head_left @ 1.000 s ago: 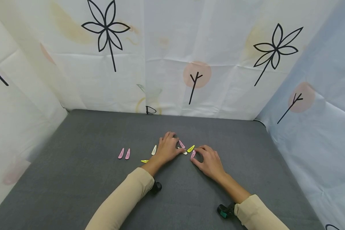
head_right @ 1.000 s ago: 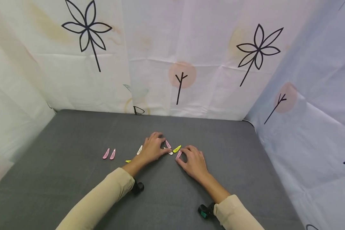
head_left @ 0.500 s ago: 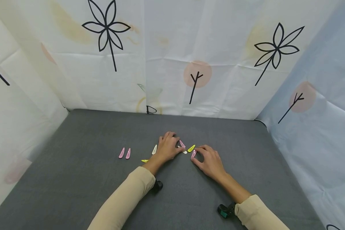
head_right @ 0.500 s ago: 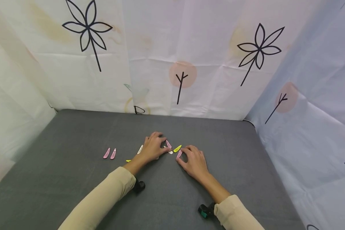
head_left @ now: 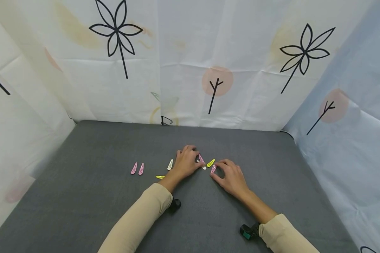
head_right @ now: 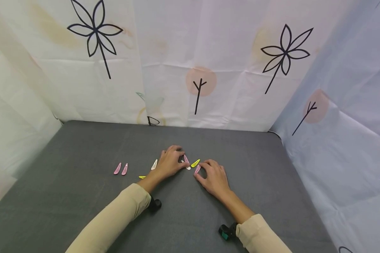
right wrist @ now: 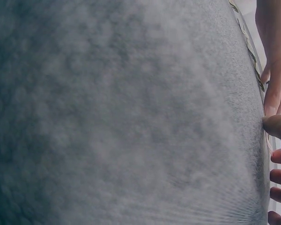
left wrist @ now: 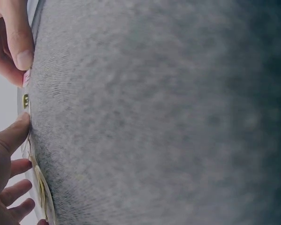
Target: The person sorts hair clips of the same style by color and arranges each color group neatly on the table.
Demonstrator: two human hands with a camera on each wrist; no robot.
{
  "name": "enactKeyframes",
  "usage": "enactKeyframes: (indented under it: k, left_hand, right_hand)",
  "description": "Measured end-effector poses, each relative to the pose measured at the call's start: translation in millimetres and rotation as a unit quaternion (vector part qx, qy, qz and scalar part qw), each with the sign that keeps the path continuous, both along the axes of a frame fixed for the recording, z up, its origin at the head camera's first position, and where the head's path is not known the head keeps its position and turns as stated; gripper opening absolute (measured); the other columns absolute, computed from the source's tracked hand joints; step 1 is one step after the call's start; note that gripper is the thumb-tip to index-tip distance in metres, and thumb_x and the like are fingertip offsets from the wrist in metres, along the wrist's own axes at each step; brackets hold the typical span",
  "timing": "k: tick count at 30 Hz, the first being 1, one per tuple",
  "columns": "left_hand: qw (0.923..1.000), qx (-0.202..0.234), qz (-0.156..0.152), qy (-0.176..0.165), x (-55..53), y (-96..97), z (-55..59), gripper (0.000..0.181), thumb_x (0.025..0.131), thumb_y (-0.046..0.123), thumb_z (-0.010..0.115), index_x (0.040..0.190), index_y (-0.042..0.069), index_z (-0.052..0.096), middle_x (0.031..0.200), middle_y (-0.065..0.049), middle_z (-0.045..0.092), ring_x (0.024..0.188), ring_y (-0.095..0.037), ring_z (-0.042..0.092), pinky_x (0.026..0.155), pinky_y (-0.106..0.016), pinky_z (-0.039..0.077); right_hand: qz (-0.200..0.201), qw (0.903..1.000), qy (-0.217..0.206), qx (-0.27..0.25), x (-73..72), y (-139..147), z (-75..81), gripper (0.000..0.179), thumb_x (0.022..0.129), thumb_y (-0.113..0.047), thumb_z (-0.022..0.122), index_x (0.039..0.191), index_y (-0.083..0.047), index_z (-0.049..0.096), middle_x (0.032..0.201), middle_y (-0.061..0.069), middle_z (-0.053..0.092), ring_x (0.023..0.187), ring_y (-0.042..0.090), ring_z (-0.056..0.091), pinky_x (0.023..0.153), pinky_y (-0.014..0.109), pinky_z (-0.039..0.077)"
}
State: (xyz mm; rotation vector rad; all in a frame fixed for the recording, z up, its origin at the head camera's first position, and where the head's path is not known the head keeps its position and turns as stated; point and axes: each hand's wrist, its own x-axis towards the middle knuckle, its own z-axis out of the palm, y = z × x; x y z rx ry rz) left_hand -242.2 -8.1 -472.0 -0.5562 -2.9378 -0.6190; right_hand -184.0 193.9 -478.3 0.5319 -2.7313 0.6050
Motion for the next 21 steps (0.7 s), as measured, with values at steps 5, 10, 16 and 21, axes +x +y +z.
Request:
enactKeyframes:
  k: [5, 10, 16, 21]
  left_hand:
    - [0.9993, 0.026, -0.028, 0.004, -1.8, -3.2, 0.6, 0.047, 0.082, 0.041, 0.081, 0.116, 0.009, 0.075, 0.137, -0.011, 0.058, 0.133, -0.028, 0.046, 0.096, -0.053, 0.041]
    - [0.9965, 0.054, -0.063, 0.002, -0.2, -9.5, 2.2, 0.044, 0.082, 0.037, 0.082, 0.115, 0.009, 0.075, 0.139, -0.011, 0.056, 0.135, -0.029, 0.045, 0.099, -0.054, 0.042]
    - [0.9903, 0.062, -0.123, -0.019, 9.4, -23.3, 10.7, 0.048, 0.082, 0.035, 0.082, 0.118, 0.005, 0.073, 0.144, -0.012, 0.052, 0.137, -0.03, 0.043, 0.103, -0.056, 0.04]
    - [0.9842, 0.06, -0.166, -0.015, 22.2, -40.3, 17.5, 0.05, 0.079, 0.033, 0.084, 0.118, 0.004, 0.073, 0.143, -0.013, 0.053, 0.136, -0.03, 0.043, 0.103, -0.056, 0.039]
  right_hand:
    - [0.001, 1.0, 0.0, 0.001, -0.4, -0.3, 0.8, 0.042, 0.081, -0.032, 0.083, 0.113, -0.006, 0.073, 0.109, 0.01, 0.066, 0.105, 0.03, 0.062, 0.087, 0.055, 0.045]
    - [0.002, 1.0, 0.002, -0.002, -0.1, -0.5, 0.2, 0.041, 0.082, -0.032, 0.082, 0.112, -0.006, 0.073, 0.109, 0.01, 0.066, 0.104, 0.03, 0.062, 0.087, 0.055, 0.045]
    - [0.002, 1.0, 0.005, 0.003, -0.2, -1.3, -1.3, 0.042, 0.082, -0.033, 0.082, 0.112, -0.006, 0.073, 0.11, 0.011, 0.066, 0.105, 0.031, 0.062, 0.088, 0.056, 0.045]
    - [-0.001, 1.0, 0.005, 0.003, -0.6, -1.6, -1.3, 0.042, 0.082, -0.032, 0.082, 0.112, -0.006, 0.073, 0.109, 0.011, 0.066, 0.104, 0.031, 0.062, 0.086, 0.054, 0.045]
